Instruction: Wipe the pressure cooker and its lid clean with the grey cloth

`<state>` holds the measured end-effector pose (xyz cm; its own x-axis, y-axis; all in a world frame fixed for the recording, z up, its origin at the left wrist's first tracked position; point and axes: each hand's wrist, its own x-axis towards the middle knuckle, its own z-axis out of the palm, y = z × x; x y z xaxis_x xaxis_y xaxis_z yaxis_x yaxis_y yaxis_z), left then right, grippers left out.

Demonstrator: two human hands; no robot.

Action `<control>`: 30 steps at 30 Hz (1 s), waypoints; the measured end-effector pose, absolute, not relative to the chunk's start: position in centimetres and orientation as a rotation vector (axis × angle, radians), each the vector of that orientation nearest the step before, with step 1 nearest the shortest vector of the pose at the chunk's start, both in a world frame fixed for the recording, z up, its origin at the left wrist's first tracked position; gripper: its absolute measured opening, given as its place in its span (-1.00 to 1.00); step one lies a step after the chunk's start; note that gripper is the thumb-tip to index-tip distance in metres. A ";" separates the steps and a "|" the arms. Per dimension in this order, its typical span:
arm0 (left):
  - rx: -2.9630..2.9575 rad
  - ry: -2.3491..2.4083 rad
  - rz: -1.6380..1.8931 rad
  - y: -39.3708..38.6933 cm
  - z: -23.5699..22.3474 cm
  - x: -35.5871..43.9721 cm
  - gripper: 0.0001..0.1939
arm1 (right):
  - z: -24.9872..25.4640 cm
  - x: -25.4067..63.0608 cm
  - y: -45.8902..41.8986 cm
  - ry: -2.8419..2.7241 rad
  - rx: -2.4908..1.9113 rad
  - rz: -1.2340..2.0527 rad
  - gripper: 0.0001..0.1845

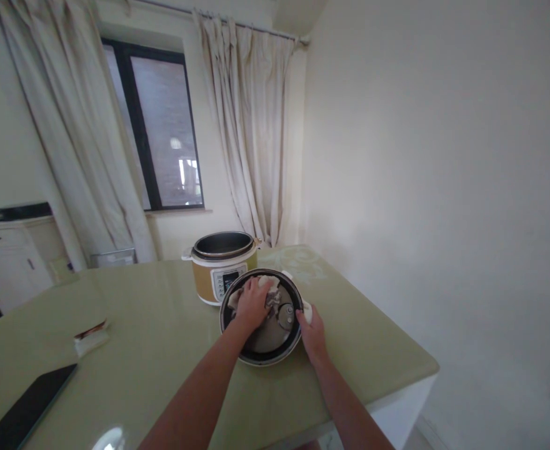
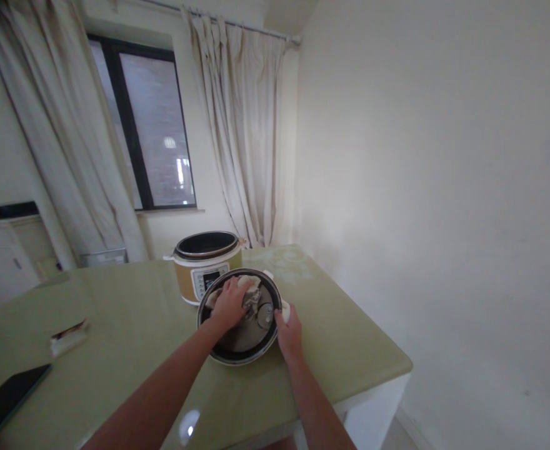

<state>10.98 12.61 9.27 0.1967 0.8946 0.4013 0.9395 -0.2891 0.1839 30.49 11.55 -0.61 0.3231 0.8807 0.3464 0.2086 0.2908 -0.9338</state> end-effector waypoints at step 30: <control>-2.555 -1.444 -0.033 10.4 11.5 7.9 -0.45 | 0.4 30.3 11.2 -1.226 -1.295 0.573 -0.34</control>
<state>7.90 10.41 11.47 0.5208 0.8451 0.1207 0.8498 -0.4997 -0.1679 30.32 11.21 0.36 0.3224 0.8792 0.3508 0.2955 0.2586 -0.9197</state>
